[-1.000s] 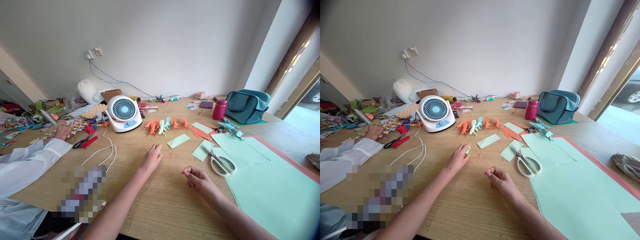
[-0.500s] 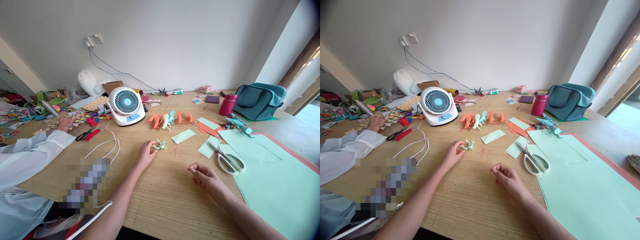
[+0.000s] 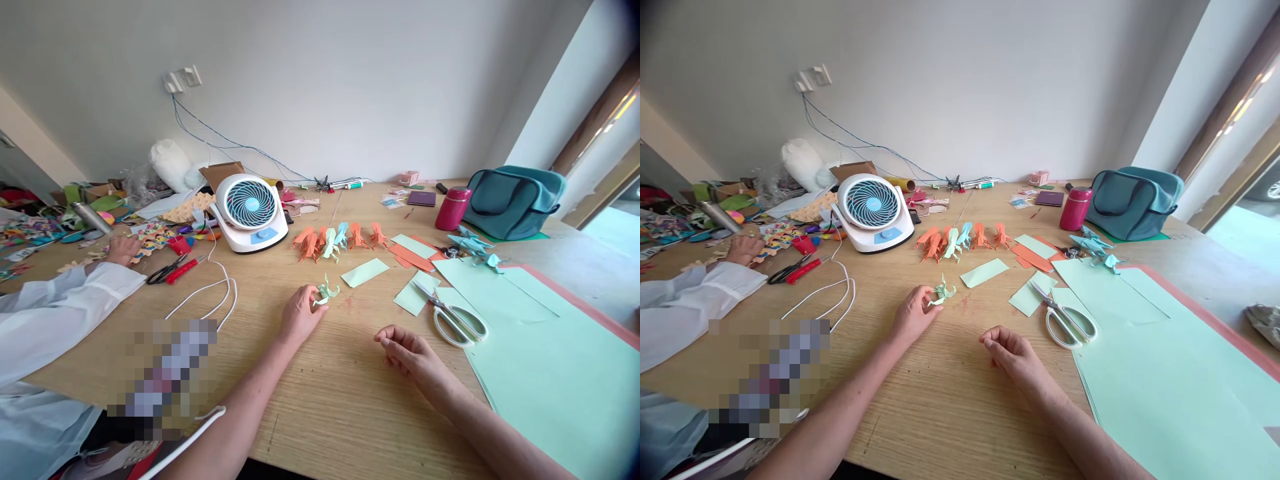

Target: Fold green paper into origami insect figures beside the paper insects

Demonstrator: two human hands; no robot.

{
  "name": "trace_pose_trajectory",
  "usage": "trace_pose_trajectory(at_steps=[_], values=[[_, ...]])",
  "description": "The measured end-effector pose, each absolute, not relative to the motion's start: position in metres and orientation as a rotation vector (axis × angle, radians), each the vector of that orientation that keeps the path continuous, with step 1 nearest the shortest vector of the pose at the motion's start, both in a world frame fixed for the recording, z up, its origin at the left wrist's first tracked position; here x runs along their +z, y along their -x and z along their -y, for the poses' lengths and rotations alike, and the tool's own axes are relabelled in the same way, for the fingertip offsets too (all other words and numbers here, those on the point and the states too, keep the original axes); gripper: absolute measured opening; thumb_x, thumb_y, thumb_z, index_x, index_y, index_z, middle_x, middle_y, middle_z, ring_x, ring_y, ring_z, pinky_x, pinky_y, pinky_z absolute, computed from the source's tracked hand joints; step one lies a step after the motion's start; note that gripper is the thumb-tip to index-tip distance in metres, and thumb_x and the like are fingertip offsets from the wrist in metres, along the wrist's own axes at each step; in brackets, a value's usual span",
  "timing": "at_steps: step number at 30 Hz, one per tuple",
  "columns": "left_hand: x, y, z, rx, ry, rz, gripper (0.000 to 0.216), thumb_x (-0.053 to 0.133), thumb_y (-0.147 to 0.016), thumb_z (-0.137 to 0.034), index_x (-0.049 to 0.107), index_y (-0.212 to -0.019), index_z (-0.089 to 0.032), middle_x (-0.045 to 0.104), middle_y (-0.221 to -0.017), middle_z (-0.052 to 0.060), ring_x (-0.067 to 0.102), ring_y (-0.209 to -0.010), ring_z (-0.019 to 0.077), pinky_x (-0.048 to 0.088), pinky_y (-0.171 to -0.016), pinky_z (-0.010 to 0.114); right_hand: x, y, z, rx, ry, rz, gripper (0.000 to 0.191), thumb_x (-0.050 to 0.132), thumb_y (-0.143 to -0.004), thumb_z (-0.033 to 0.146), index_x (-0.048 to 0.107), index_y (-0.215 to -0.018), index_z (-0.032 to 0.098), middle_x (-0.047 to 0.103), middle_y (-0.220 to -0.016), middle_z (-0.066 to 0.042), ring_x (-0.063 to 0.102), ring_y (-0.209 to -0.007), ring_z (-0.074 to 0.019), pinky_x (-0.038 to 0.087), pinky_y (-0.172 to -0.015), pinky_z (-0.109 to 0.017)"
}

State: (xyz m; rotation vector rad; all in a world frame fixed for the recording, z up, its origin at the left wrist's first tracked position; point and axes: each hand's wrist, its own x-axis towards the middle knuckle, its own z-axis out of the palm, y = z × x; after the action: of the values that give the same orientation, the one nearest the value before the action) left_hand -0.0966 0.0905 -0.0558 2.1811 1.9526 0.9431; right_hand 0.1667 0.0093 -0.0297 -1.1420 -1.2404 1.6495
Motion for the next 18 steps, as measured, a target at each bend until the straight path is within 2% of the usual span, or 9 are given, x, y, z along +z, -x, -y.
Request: trace_pose_trajectory(at_steps=[3,7,11,15,18], values=[[-0.054,0.091,-0.094,0.914,-2.267,-1.958,0.025,0.071,-0.079,-0.021,0.054,-0.098,-0.023,0.063,-0.088,0.0,0.062,-0.084,0.0183,0.043,-0.073,0.028,-0.028,-0.165,-0.011,1.591,1.137,1.305,0.047,0.068,-0.076,0.066,0.062,-0.084,0.02,0.046,-0.067,0.003,0.043,-0.063,-0.0128,0.033,-0.059,-0.026],[-0.051,0.084,-0.103,0.859,-2.361,-1.974,0.018,0.066,-0.082,-0.018,0.055,-0.095,-0.022,0.064,-0.086,0.001,0.061,-0.082,0.0202,0.042,-0.072,0.03,-0.029,-0.164,-0.013,1.418,1.18,1.457,0.043,0.064,-0.08,0.063,0.062,-0.083,0.02,0.048,-0.067,0.002,0.04,-0.061,-0.0131,0.031,-0.057,-0.026],[-0.048,0.081,-0.112,0.812,-2.441,-1.966,0.016,0.065,-0.083,-0.016,0.056,-0.096,-0.022,0.066,-0.087,0.003,0.061,-0.083,0.0218,0.041,-0.072,0.031,-0.034,-0.166,-0.01,1.154,1.189,1.641,0.027,0.056,-0.091,0.046,0.061,-0.082,0.021,0.053,-0.07,0.001,0.042,-0.063,-0.0145,0.032,-0.058,-0.028],[-0.047,0.083,-0.119,0.803,-2.505,-1.933,0.016,0.065,-0.084,-0.015,0.058,-0.097,-0.022,0.066,-0.096,0.005,0.06,-0.087,0.0236,0.04,-0.073,0.033,-0.035,-0.165,-0.01,0.931,1.186,1.82,0.014,0.051,-0.093,0.03,0.063,-0.089,0.023,0.06,-0.08,-0.003,0.052,-0.067,-0.0166,0.039,-0.061,-0.029],[-0.046,0.084,-0.122,0.823,-2.524,-1.919,0.015,0.065,-0.084,-0.016,0.058,-0.096,-0.022,0.065,-0.097,0.006,0.058,-0.088,0.0249,0.041,-0.074,0.034,-0.027,-0.158,-0.027,0.726,1.23,2.062,0.019,0.051,-0.09,0.019,0.064,-0.102,0.024,0.065,-0.097,-0.006,0.061,-0.084,-0.0189,0.047,-0.073,-0.029]])
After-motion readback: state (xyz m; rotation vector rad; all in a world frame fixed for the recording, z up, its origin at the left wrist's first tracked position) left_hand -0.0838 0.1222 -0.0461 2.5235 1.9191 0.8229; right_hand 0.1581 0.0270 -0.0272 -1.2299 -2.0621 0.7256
